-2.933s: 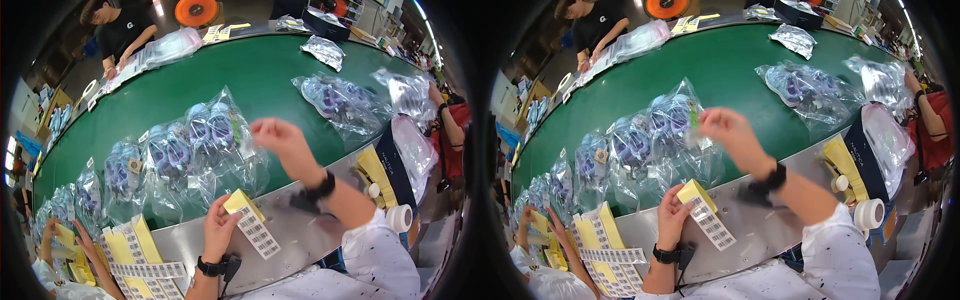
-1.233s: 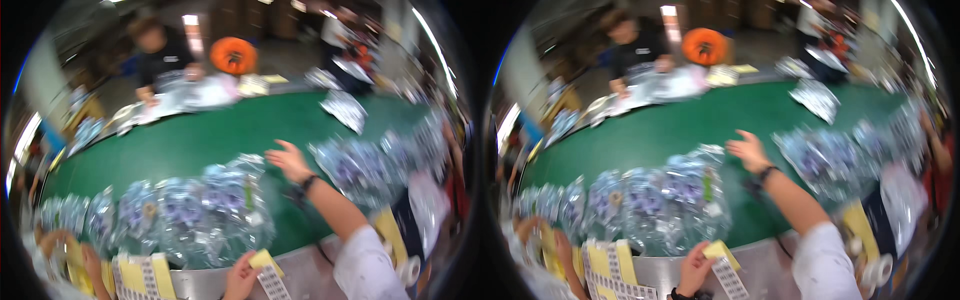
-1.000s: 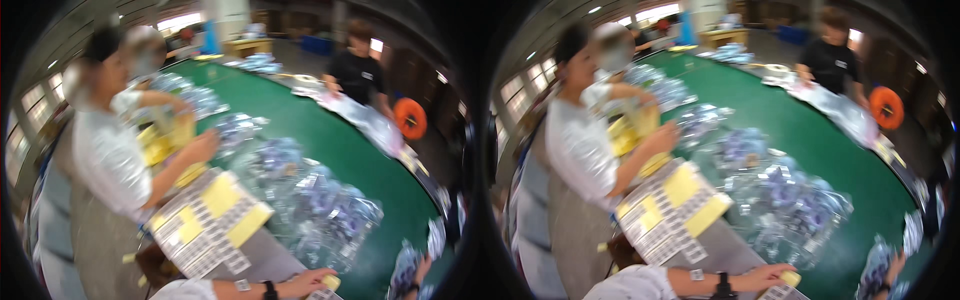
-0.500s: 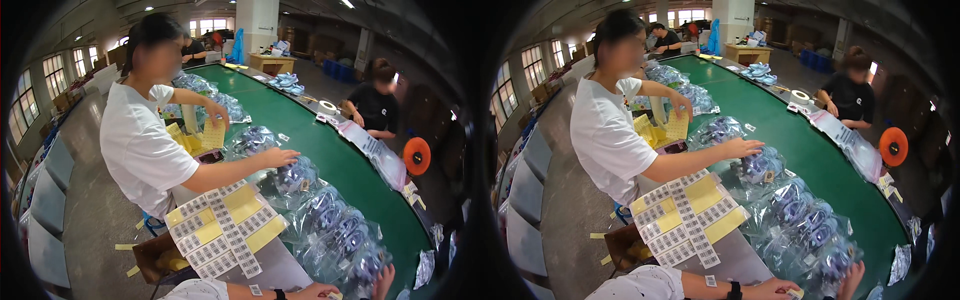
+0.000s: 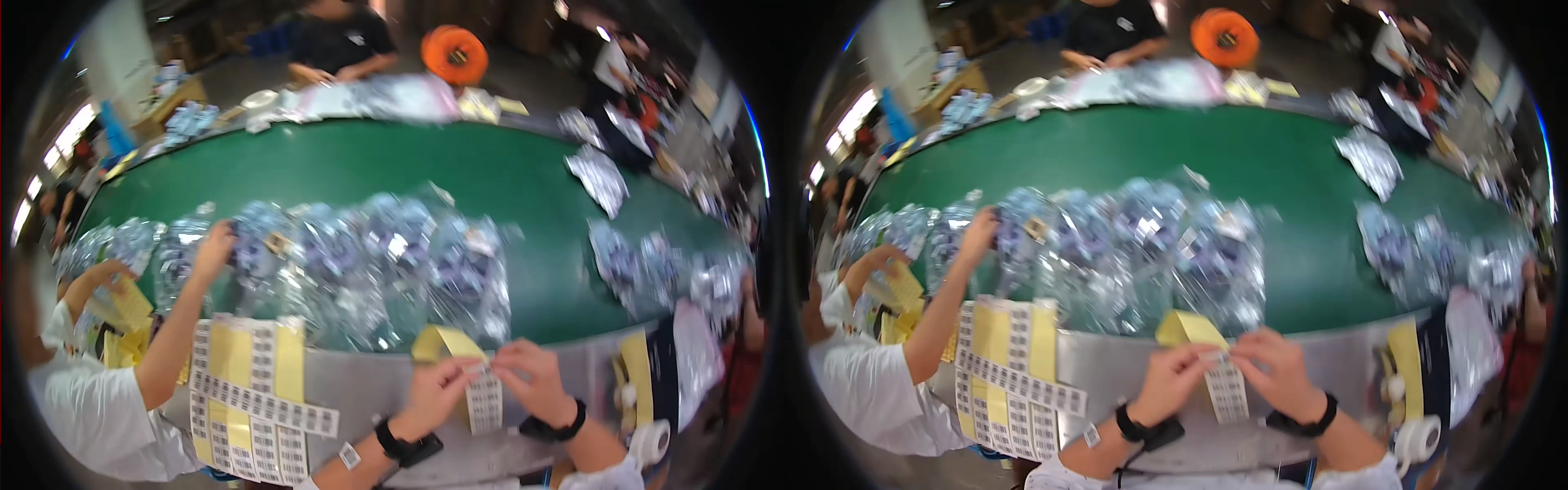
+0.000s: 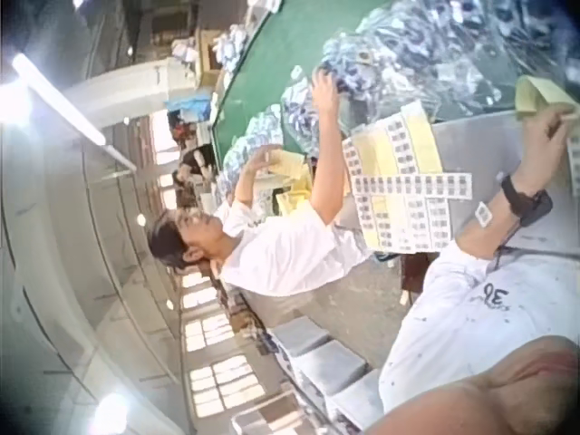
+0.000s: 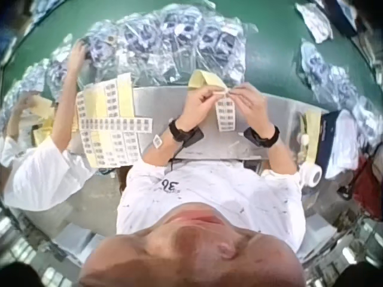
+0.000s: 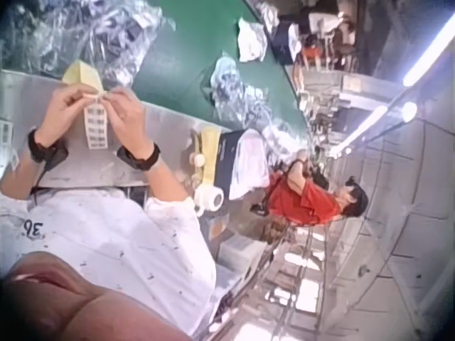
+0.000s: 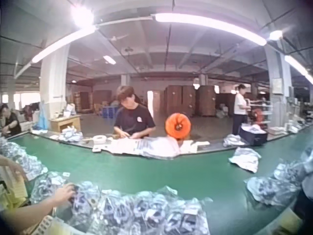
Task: The person stands at a green workbench and applies barcode stickers to clear plastic bags containing pairs of slippers. They peel a label from a sheet, place it on a bag, and use a handheld scanner to scan the barcode. The process is repeated for multiple bags of slippers.
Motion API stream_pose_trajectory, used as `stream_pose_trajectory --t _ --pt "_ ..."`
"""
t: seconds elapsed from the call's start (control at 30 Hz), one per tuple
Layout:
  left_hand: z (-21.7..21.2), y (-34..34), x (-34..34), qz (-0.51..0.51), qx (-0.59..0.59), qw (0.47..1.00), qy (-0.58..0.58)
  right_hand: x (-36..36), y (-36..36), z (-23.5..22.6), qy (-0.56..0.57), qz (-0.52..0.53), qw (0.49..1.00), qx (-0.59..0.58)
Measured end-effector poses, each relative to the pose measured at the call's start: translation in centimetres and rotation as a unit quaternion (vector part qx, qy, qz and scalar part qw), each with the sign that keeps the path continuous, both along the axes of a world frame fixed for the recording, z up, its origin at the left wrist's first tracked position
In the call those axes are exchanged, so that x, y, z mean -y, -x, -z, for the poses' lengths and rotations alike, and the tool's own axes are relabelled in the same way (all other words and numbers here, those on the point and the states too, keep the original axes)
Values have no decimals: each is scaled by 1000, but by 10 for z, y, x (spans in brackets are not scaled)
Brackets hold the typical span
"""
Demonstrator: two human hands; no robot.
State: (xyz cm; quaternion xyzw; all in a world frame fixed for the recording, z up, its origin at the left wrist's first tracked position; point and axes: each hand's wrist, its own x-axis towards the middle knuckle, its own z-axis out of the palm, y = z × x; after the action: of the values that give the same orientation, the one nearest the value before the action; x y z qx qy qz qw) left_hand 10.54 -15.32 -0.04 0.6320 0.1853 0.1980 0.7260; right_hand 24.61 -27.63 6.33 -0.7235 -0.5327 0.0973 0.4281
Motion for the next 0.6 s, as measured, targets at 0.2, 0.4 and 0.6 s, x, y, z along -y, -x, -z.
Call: stream_pose_trajectory --t 0.2,0.4,0.6 --pt "-22 3 14 56 22 998 -13 27 12 -4 4 31 993 -114" --pt "-17 6 16 69 8 997 -20 33 20 11 -75 69 937 -333" --pt "-33 -5 30 5 -42 999 20 44 19 27 -43 134 947 -290"
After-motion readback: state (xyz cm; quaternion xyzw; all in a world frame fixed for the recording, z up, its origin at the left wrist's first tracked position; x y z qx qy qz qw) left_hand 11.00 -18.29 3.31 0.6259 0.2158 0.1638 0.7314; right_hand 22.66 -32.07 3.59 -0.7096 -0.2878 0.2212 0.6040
